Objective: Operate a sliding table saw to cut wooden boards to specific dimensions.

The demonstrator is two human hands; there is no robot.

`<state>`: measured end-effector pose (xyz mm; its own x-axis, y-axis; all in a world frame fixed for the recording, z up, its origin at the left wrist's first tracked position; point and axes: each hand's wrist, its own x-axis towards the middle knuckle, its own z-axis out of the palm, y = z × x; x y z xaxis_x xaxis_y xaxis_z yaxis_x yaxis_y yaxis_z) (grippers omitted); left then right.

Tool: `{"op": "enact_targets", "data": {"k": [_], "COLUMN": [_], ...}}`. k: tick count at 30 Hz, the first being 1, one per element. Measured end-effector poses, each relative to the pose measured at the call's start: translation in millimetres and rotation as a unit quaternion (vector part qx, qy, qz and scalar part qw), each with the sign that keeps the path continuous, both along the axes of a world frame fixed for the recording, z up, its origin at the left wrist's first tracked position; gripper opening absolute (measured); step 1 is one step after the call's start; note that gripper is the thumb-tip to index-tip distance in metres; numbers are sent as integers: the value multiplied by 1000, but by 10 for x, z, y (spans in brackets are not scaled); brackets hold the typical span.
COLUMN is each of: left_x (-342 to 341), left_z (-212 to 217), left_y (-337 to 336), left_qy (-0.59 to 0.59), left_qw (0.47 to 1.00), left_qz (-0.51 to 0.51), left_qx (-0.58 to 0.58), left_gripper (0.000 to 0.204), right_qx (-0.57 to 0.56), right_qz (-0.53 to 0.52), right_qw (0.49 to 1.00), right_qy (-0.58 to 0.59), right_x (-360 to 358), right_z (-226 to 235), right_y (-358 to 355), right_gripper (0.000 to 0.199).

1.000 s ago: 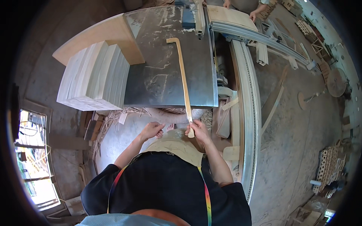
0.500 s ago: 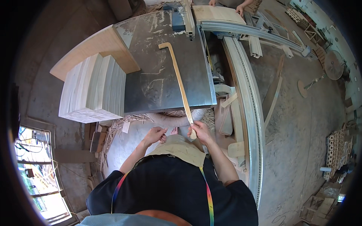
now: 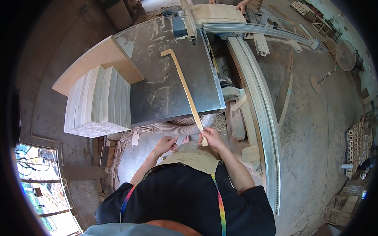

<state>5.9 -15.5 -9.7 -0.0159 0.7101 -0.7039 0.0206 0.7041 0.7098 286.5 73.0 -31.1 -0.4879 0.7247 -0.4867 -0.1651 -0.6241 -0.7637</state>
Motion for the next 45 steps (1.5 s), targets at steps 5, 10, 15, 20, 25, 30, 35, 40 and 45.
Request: {"op": "enact_targets", "data": {"k": [5,10,15,20,25,30,35,40,45], "left_x": [43,76,84,66,54,45,57,52,10], "left_z": [38,14,-1,8,-13,-17,18,7,-42], "left_y": [32,52,75,113,135,161,170,149,104], "left_qy": [0,-3,-2,7,11,4,10,11,1], "left_qw": [1000,1000,1000,1000,999,999,999,999,999], "left_qz": [-8,-15,-13,-21,-32,-43,-52,-53,-45], "left_qx": [0,4,8,7,4,7,7,5,3], "left_gripper": [43,44,46,46,46,46,45,46,49], "right_qx": [-2,-2,-6,-7,-2,14,21,23,22], "right_qz": [1,4,4,5,9,12,11,13,20], "right_qw": [1000,1000,1000,1000,1000,1000,1000,1000,1000], "right_qy": [7,10,-5,-11,-5,1,3,-6,-6], "right_x": [27,50,45,37,31,33,34,21,-17], "right_z": [-18,-7,54,93,36,-33,-40,-27,-33], "right_y": [12,28,44,59,68,70,57,51,54], "right_gripper": [19,19,20,19,21,21,20,20,21]}}
